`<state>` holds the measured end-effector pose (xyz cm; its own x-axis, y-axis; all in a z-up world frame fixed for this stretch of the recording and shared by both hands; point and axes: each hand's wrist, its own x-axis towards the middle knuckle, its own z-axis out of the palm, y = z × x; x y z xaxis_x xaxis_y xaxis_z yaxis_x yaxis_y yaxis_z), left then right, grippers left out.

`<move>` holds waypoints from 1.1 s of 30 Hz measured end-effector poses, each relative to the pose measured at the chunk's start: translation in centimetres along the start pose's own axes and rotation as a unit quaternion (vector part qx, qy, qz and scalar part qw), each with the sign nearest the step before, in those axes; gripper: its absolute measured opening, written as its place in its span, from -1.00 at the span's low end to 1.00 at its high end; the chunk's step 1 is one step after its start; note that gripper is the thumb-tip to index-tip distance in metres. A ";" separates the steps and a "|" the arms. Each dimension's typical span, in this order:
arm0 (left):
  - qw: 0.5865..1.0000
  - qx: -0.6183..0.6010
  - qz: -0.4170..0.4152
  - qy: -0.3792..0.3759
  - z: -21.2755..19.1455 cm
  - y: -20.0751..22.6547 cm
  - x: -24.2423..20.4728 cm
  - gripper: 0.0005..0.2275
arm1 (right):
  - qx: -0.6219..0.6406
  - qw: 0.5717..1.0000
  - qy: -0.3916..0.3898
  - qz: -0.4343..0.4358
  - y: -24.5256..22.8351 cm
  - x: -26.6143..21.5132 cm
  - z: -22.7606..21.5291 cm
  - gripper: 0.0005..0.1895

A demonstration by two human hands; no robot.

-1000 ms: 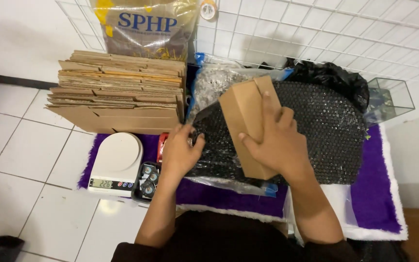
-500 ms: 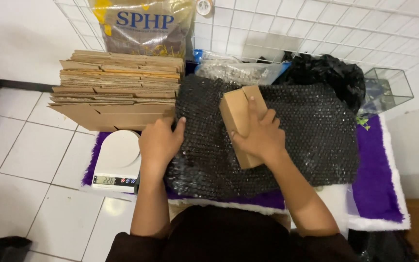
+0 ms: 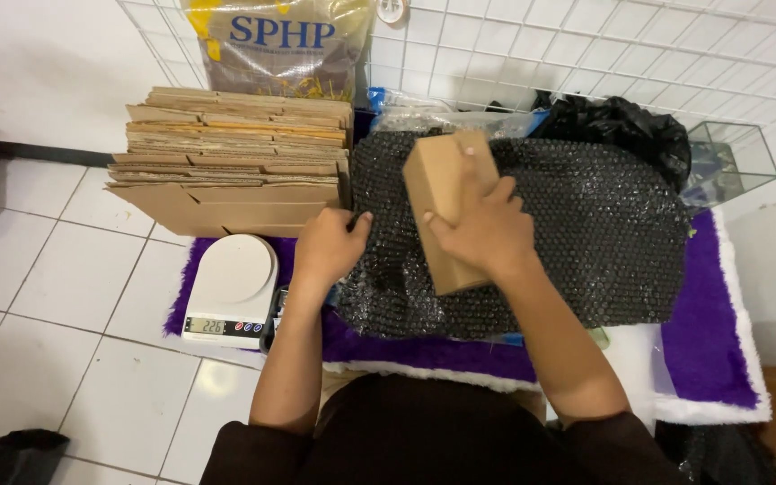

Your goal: The person weighs a small bag of white gravel on a scale, places the bag inside a larger bag of gravel, puts that bag into a cardboard box, and then wraps the box in black bubble wrap, securing it with tape.

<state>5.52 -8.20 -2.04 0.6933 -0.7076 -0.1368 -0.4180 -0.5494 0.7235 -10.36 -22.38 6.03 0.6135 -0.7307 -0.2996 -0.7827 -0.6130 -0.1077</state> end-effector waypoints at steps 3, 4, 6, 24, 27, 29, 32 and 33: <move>0.999 -0.011 0.005 0.030 0.9 -0.4 1.5 -0.60 | -0.010 1.000 -0.007 -0.016 -1.6 0.5 1.2 0.08; 1.000 -0.011 0.005 0.028 1.0 -0.3 1.5 -0.60 | -0.008 1.000 -0.008 -0.015 -1.9 0.5 1.0 0.08; 0.997 -0.054 0.020 0.042 1.1 0.0 1.6 -0.59 | -0.004 0.999 -0.044 -0.008 -2.5 0.7 0.5 0.06; 0.943 -0.269 0.162 0.111 0.4 7.4 -0.3 -0.63 | -0.013 0.998 -0.014 0.066 1.1 0.4 2.8 0.08; 0.934 -0.272 0.204 0.111 1.9 9.6 -0.2 -0.63 | -0.021 0.998 -0.001 0.060 2.0 0.7 4.2 -0.18; 0.938 -0.256 0.222 0.072 3.2 11.6 0.5 -0.65 | -0.032 0.996 -0.003 0.085 5.0 5.1 10.4 -0.18; 0.947 -0.203 0.247 -0.012 5.3 14.5 1.4 -0.67 | 0.013 0.994 -0.015 0.107 8.8 6.6 14.1 -0.19; 0.951 -0.166 0.256 -0.051 5.9 15.6 1.9 -0.68 | 0.068 0.992 -0.019 0.101 9.5 6.6 13.5 -0.21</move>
<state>-3.14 -20.69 4.98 0.3803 -0.8937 0.2381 -0.4656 0.0375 0.8842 -15.15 -29.00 -9.81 0.4404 -0.8210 -0.3632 -0.8977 -0.4073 -0.1679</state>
